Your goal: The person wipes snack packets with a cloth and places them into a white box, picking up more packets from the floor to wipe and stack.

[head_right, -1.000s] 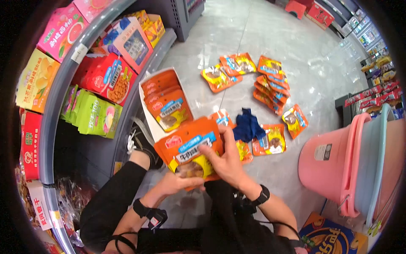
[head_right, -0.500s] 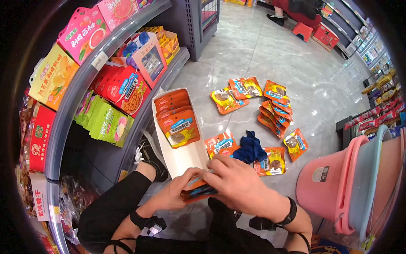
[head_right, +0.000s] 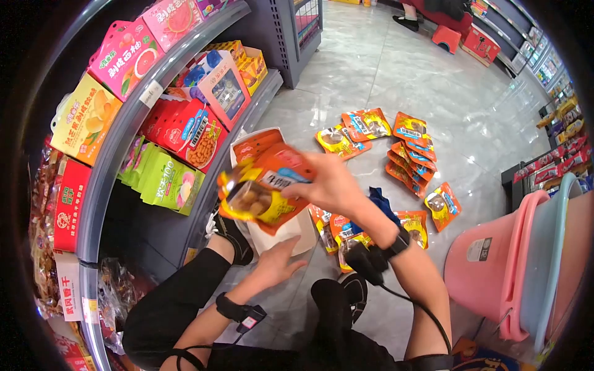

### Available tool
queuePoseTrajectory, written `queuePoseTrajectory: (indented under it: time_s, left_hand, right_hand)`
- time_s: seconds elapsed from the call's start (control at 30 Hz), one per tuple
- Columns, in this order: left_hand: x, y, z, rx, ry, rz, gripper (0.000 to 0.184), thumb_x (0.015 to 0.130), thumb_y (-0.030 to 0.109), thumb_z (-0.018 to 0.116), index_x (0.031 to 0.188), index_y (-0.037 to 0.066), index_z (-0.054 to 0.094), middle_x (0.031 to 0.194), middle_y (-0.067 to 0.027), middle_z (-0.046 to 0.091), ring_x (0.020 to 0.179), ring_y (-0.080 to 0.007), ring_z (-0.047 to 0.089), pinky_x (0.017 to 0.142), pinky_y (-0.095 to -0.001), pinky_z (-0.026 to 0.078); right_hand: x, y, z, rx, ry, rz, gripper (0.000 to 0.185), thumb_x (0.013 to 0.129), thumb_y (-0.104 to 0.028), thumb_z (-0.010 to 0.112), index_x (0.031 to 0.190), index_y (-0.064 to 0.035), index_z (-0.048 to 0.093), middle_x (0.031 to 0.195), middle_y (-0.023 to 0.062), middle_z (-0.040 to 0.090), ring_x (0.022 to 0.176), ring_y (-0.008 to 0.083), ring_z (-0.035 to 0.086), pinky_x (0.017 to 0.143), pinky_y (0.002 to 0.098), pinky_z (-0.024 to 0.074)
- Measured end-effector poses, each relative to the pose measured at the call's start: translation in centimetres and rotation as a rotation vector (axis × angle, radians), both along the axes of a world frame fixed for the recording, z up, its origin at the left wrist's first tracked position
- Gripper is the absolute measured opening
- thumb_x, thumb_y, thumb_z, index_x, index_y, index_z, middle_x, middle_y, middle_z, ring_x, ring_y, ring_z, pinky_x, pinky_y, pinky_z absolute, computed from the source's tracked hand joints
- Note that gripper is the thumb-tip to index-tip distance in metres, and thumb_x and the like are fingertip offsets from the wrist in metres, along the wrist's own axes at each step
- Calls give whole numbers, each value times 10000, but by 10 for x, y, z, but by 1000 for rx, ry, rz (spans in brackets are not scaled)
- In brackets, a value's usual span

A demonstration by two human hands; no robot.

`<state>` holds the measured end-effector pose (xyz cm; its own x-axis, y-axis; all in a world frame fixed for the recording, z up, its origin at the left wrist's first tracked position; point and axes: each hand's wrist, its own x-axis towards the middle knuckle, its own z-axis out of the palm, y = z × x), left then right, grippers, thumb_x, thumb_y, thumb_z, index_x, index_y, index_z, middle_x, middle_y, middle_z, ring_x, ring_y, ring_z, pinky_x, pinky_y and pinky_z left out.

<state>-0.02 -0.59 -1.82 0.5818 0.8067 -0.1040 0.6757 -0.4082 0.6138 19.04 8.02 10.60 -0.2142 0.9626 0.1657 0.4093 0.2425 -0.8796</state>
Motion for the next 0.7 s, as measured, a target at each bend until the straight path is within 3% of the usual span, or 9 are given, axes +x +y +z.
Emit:
queuePoseTrajectory:
  time_s: [0.07,0.1,0.23,0.3,0.4,0.43,0.47,0.53,0.7]
  left_hand:
    - [2,-2,-2,-39,71,-27,456,800,216,609,1177,-9,487,1090,-198,577,994,-352,556,769,-423,475]
    - [2,-2,-4,-52,89,-20,421,800,195,585,1161,-2,495,1051,-189,582,941,-346,572,722,-439,476]
    - [7,-1,-3,-91,80,11,349,799,194,593,1070,-18,538,942,-211,607,880,-379,579,674,-463,461]
    - [11,-2,8,-84,58,33,381,815,217,584,1100,-28,523,988,-230,592,926,-383,566,721,-452,460]
    - [10,5,13,-106,16,51,463,855,281,552,1175,-46,477,1102,-256,548,1042,-372,526,841,-416,433]
    - [9,8,13,-134,-9,46,513,880,321,530,1221,-53,447,1171,-263,518,1111,-358,499,914,-392,406]
    - [6,13,8,-141,-8,45,513,880,321,530,1221,-53,447,1171,-263,518,1111,-358,499,914,-392,406]
    - [-1,33,-2,-544,-237,102,582,913,374,477,1293,-55,375,1274,-229,460,1201,-307,436,1004,-349,321]
    - [-1,71,-41,-701,-157,-111,594,917,335,465,1317,-77,313,1250,-243,471,1180,-299,451,991,-332,333]
  right_hand:
    - [-8,17,-23,-25,-186,213,444,590,-123,767,984,7,609,827,202,621,756,346,606,675,367,476]
    - [-11,26,-37,49,-438,306,381,586,-97,739,943,-25,631,815,180,632,800,350,616,693,389,485]
    - [-48,40,-76,238,-679,347,407,558,-62,743,955,-72,648,732,137,630,706,313,617,624,371,485]
    - [-68,47,-90,264,-914,440,589,525,-63,749,1092,-134,611,787,100,636,815,282,613,720,395,478]
    - [-63,46,-102,390,-770,336,764,509,-105,773,1224,-164,511,923,81,624,944,264,573,809,415,434]
    - [-57,40,-85,288,-710,362,856,530,-132,780,1302,-155,412,1062,84,590,1046,276,525,910,420,379]
    - [-51,34,-76,282,-708,363,856,530,-132,780,1302,-155,412,1062,84,590,1046,276,525,910,420,379]
    - [-34,22,-66,451,-311,181,763,573,-194,790,1255,-137,454,1112,102,574,1064,324,522,901,423,399]
    - [49,-21,-75,55,-357,-93,387,678,-168,732,1010,-38,583,954,177,614,857,320,605,729,389,484]
